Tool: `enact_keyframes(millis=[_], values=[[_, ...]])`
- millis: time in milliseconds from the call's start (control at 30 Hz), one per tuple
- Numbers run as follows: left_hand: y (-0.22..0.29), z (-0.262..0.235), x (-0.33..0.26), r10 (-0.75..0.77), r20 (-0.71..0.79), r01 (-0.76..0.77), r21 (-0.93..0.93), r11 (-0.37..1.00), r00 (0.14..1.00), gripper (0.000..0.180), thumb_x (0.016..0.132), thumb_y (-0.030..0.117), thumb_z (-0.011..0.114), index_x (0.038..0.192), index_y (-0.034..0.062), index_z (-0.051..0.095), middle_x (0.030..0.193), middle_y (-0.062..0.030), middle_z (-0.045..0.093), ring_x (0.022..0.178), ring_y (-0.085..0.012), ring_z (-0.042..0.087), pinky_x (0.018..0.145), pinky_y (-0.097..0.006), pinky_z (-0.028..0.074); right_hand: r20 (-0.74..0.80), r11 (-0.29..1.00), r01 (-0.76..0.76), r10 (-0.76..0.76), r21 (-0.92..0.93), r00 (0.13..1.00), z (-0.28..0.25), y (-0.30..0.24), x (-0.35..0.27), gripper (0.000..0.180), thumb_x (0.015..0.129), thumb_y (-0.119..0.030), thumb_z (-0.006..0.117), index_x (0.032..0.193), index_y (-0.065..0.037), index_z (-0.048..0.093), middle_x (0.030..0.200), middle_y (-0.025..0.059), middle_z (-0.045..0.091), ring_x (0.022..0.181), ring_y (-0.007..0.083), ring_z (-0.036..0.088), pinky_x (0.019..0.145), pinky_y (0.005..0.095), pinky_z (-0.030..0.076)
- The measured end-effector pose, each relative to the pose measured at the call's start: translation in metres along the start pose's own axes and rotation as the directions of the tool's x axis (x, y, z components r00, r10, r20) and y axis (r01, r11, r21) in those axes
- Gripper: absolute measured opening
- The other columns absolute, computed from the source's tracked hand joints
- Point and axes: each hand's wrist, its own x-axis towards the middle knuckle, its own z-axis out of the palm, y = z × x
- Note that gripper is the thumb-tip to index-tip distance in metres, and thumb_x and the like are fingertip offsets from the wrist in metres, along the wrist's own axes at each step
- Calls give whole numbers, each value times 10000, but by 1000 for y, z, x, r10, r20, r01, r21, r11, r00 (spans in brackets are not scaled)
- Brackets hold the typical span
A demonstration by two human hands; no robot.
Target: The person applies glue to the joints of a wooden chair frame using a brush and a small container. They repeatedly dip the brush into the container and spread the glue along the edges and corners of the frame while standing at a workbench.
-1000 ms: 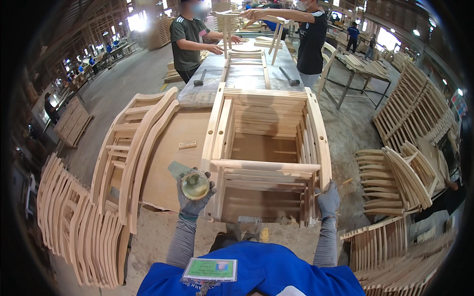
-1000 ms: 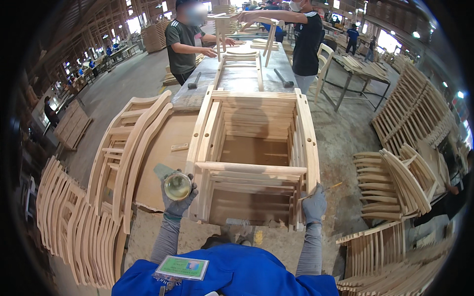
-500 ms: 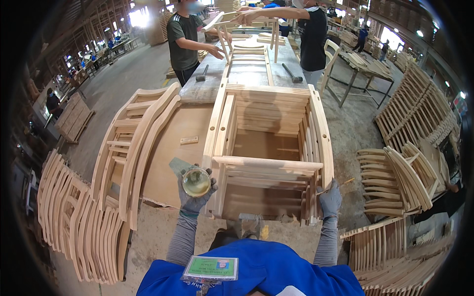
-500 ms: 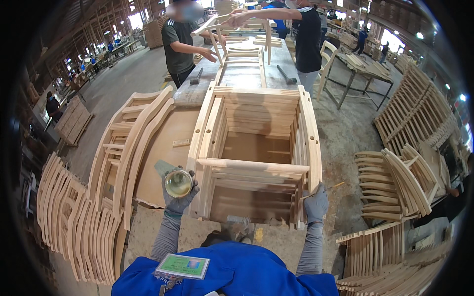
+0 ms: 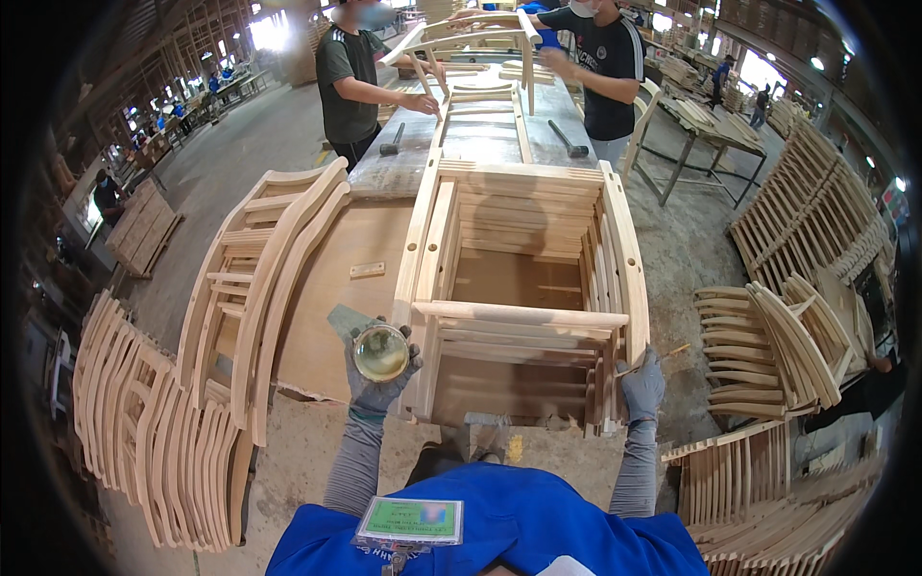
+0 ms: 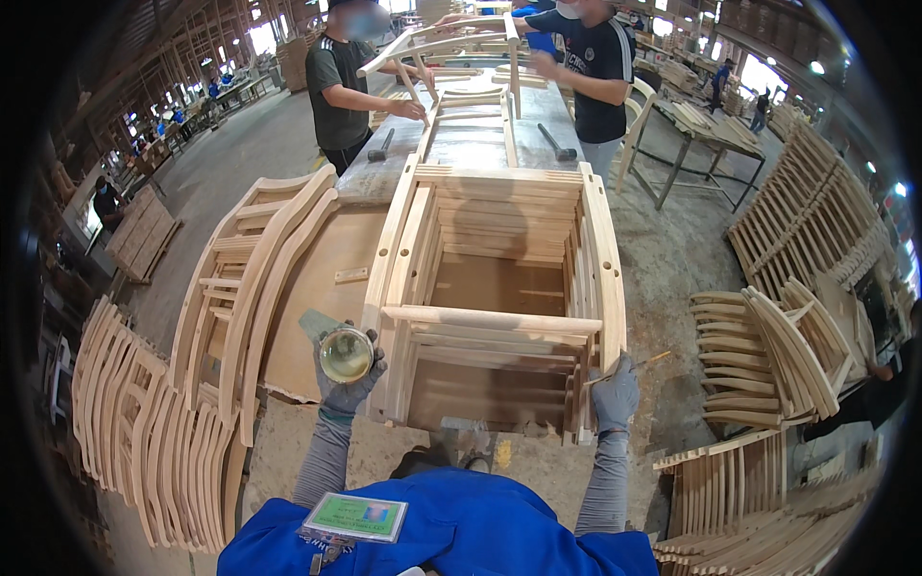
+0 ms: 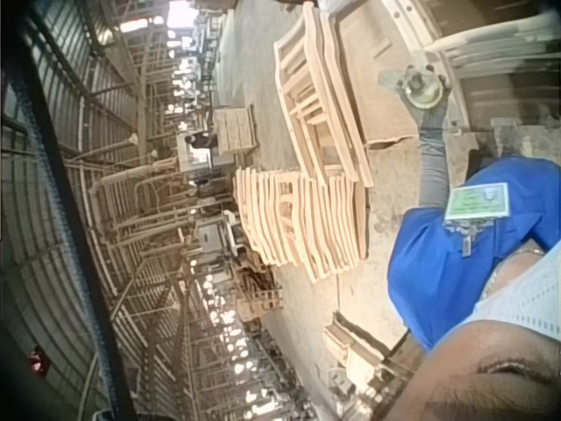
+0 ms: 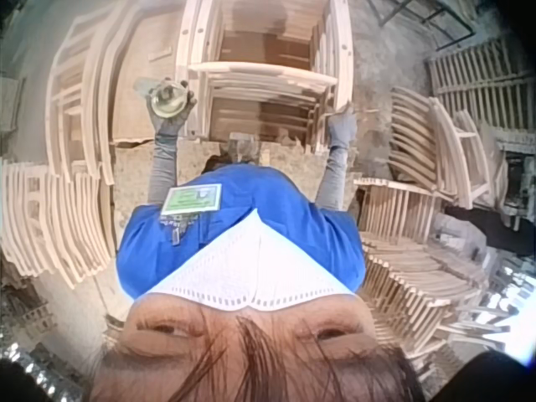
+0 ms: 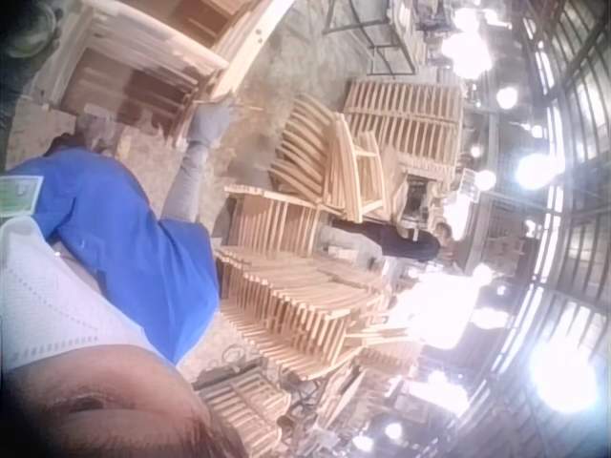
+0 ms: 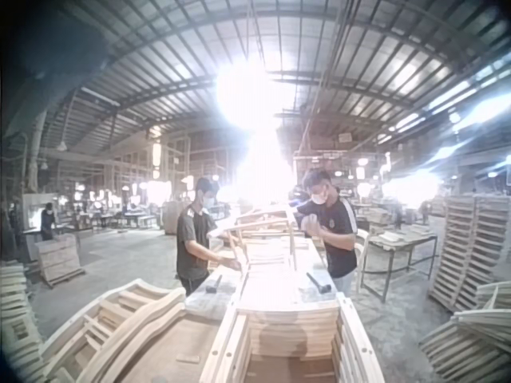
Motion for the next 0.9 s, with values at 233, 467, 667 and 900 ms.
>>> enact_keyframes(millis=[233, 467, 667, 900], values=[[-1, 2, 0, 4, 19, -4, 10, 1000, 1000, 609, 877, 572, 448, 1347, 185, 417, 1309, -244, 438, 1099, -457, 511, 922, -591, 428, -14, 1000, -11, 11, 0, 1000, 3, 1, 1, 649, 709, -334, 712, 1253, -87, 461, 1144, 200, 572, 1006, 380, 575, 834, 424, 471], [-1, 1, 0, 9, 20, -9, 15, 1000, 1000, 621, 876, 574, 449, 1354, 181, 404, 1317, -242, 433, 1105, -454, 510, 918, -594, 427, -21, 999, -2, 3, 38, 1000, 2, 2, 2, 648, 703, -335, 717, 1249, -85, 474, 1161, 185, 567, 1011, 364, 577, 838, 413, 472], [-1, -1, 0, 5, 39, -6, 29, 1000, 999, 621, 874, 571, 454, 1358, 185, 398, 1320, -239, 432, 1117, -450, 504, 928, -592, 419, 7, 1000, -1, 1, 4, 1000, 2, 3, 2, 645, 735, -344, 687, 1275, -97, 437, 1168, 199, 547, 1003, 376, 571, 808, 427, 475], [-1, 1, 0, 0, 25, 0, 10, 1000, 1000, 595, 878, 562, 455, 1339, 186, 432, 1324, -235, 430, 1116, -452, 502, 932, -582, 421, -21, 999, 36, -35, 1, 999, 2, 2, 0, 608, 745, -327, 678, 1254, -99, 437, 1137, 204, 553, 986, 385, 569, 797, 433, 475]])
